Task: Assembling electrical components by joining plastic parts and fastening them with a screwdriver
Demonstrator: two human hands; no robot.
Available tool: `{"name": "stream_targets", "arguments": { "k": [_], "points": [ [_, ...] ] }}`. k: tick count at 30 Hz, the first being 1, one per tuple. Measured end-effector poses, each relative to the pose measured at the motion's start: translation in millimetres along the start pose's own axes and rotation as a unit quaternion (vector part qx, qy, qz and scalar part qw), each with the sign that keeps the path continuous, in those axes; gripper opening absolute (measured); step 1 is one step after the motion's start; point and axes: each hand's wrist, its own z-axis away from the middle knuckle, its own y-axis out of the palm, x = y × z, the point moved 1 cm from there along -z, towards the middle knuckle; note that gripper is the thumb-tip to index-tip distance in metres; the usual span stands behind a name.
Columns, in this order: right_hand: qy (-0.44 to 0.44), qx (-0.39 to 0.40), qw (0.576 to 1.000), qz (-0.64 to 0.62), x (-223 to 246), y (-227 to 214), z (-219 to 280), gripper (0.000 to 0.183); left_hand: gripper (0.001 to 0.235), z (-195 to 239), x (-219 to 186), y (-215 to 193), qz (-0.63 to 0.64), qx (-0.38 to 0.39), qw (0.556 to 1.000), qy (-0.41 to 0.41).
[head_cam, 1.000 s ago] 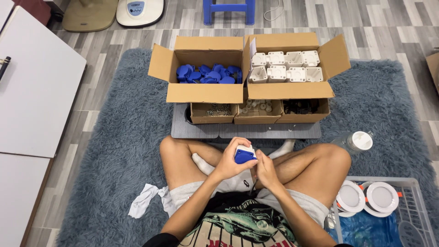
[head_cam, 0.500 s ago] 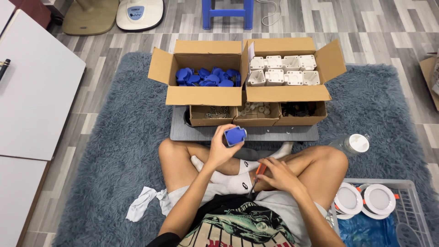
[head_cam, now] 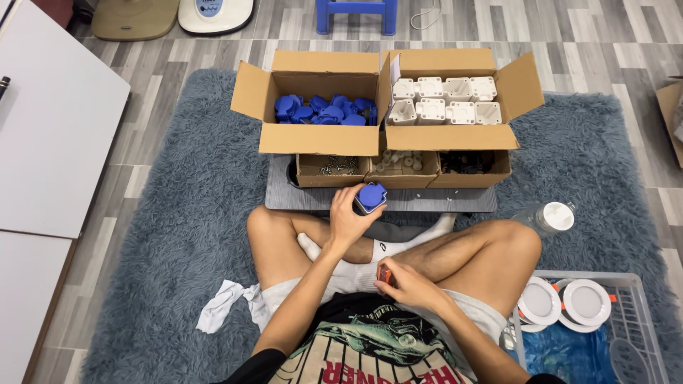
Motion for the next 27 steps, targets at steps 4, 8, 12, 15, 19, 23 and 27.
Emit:
{"name": "stream_targets", "arguments": {
  "k": [4, 8, 12, 15, 19, 23, 27],
  "points": [
    [0.106, 0.063, 0.992, 0.010, 27, -13, 5, 0.043, 0.066, 1, 4, 6, -0.008, -0.012, 1.000, 0.007],
    [0.015, 0.008, 1.000, -0.008, -6, -7, 3, 0.045, 0.066, 4, 8, 9, -0.022, -0.014, 1.000, 0.015],
    [-0.035, -0.103, 0.994, 0.015, -21, -30, 2, 0.050, 0.066, 5, 10, 10, -0.016, -0.015, 1.000, 0.018],
    [-0.089, -0.193, 0.977, 0.014, 1, -59, 6, 0.050, 0.066, 5, 12, 11, -0.020, -0.017, 1.000, 0.017],
    [-0.158, -0.271, 0.949, -0.026, 29, -93, 13, 0.043, 0.066, 5, 11, 11, -0.028, -0.024, 0.999, 0.022],
    [-0.201, -0.348, 0.916, 0.005, 69, -125, 22, 0.031, 0.066, 6, 13, 12, -0.025, -0.029, 0.999, 0.031],
    [-0.240, -0.377, 0.894, -0.034, 70, -145, 15, 0.042, 0.067, 6, 15, 11, -0.027, -0.027, 0.999, 0.033]
  ]
}}
